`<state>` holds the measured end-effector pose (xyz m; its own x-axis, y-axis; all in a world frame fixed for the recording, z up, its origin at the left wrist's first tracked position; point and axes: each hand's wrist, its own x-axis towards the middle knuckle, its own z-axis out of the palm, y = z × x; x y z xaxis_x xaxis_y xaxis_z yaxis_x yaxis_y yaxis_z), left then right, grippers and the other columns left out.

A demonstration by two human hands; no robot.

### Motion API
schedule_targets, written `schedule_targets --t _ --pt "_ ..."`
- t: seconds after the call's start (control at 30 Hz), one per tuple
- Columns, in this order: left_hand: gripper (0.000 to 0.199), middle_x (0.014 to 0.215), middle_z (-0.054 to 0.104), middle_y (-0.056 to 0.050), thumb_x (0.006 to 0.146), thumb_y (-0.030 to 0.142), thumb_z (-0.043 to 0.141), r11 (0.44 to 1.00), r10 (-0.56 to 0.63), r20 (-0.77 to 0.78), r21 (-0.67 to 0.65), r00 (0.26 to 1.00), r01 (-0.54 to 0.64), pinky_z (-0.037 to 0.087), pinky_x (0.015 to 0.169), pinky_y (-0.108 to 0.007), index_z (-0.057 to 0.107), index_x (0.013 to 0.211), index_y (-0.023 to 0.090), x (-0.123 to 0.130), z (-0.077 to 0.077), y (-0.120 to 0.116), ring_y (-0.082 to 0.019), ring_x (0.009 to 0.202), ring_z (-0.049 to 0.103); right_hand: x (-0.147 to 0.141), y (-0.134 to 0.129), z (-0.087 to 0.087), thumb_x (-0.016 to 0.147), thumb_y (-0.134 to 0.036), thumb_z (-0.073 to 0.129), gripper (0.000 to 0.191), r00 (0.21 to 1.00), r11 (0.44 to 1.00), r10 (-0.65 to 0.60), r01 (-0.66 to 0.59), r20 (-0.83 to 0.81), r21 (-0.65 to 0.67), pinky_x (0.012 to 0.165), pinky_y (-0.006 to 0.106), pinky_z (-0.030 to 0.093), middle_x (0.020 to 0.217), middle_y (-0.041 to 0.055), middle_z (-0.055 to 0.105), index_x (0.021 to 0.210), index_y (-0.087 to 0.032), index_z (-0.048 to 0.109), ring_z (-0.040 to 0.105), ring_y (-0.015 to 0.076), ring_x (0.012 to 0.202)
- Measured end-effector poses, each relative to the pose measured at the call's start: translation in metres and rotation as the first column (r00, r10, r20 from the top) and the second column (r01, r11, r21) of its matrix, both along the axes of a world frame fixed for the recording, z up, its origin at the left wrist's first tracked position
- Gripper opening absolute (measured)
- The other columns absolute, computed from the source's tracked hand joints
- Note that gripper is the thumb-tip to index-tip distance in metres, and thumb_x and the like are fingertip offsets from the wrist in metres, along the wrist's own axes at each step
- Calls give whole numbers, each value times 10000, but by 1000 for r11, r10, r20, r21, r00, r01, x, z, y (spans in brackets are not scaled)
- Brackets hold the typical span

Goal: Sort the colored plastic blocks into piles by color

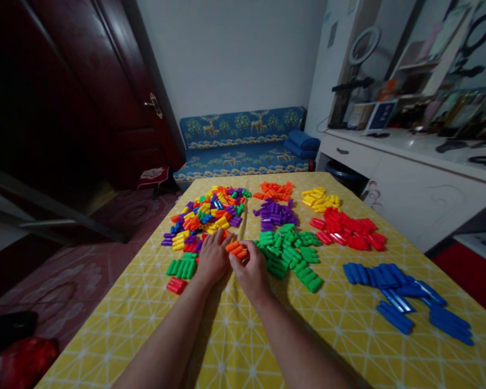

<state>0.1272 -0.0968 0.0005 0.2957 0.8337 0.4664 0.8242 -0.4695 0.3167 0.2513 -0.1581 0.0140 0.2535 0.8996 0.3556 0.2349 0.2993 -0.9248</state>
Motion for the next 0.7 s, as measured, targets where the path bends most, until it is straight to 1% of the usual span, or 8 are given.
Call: schedule_targets --t 0.1,0.23,0.3,0.37,0.47,0.53,0.6,0.7 --pt "335 1228 588 -130 804 196 598 1000 11 -80 -26 997 -13 383 984 -465 698 1113 280 -1 7 -3 -316 1138 525 0 0 -1 790 -308 636 239 1000 1000 -7 7 -18 -5 659 274 541 883 44 681 993 -194 583 646 172 747" --pt "322 1049 623 -119 841 191 548 998 34 -66 -47 997 -37 415 865 -411 701 1107 289 1 14 -4 -282 975 578 1 3 -4 801 -345 634 391 991 1000 14 -16 -131 -15 721 300 555 1004 59 683 1158 -205 561 660 192 837" --pt "346 965 644 -116 840 167 528 998 35 -15 -57 999 -36 422 841 -409 681 1137 258 1 14 -3 -276 917 599 2 4 -4 799 -369 637 434 971 998 37 -47 -237 -36 685 296 555 981 47 683 1193 -212 545 656 181 779" --pt "364 942 670 -112 836 139 503 997 -30 123 -71 992 39 439 843 -398 656 1156 218 0 12 -3 -265 911 620 2 4 -2 792 -384 646 392 928 993 72 -100 -366 -57 626 278 541 870 16 674 1133 -211 561 634 156 677" --pt "352 1061 685 -106 847 127 469 979 -175 436 -21 883 205 469 867 -360 628 1154 190 -1 9 -4 -236 994 629 3 5 1 778 -380 659 301 807 980 128 -192 -576 -52 594 265 524 784 -8 663 1009 -212 567 632 145 631" --pt "322 1108 678 -97 864 147 467 967 -224 569 29 791 253 480 880 -349 625 1141 188 -1 10 -8 -225 1025 625 3 5 2 761 -381 679 314 735 974 132 -220 -665 -50 599 272 529 812 0 676 999 -216 557 653 156 661" --pt "286 1092 682 -89 889 186 475 956 -252 619 42 743 289 485 887 -349 633 1128 190 0 12 -12 -219 1013 627 4 6 2 739 -387 714 361 722 973 108 -216 -683 -75 623 280 540 840 10 683 1017 -215 560 665 164 702" --pt "281 1105 682 -93 912 265 516 928 -286 640 1 713 372 480 912 -357 632 1158 196 3 15 -16 -226 1033 623 6 7 -2 732 -392 738 393 769 981 61 -163 -636 -103 721 292 551 941 33 685 1045 -209 585 669 169 817"
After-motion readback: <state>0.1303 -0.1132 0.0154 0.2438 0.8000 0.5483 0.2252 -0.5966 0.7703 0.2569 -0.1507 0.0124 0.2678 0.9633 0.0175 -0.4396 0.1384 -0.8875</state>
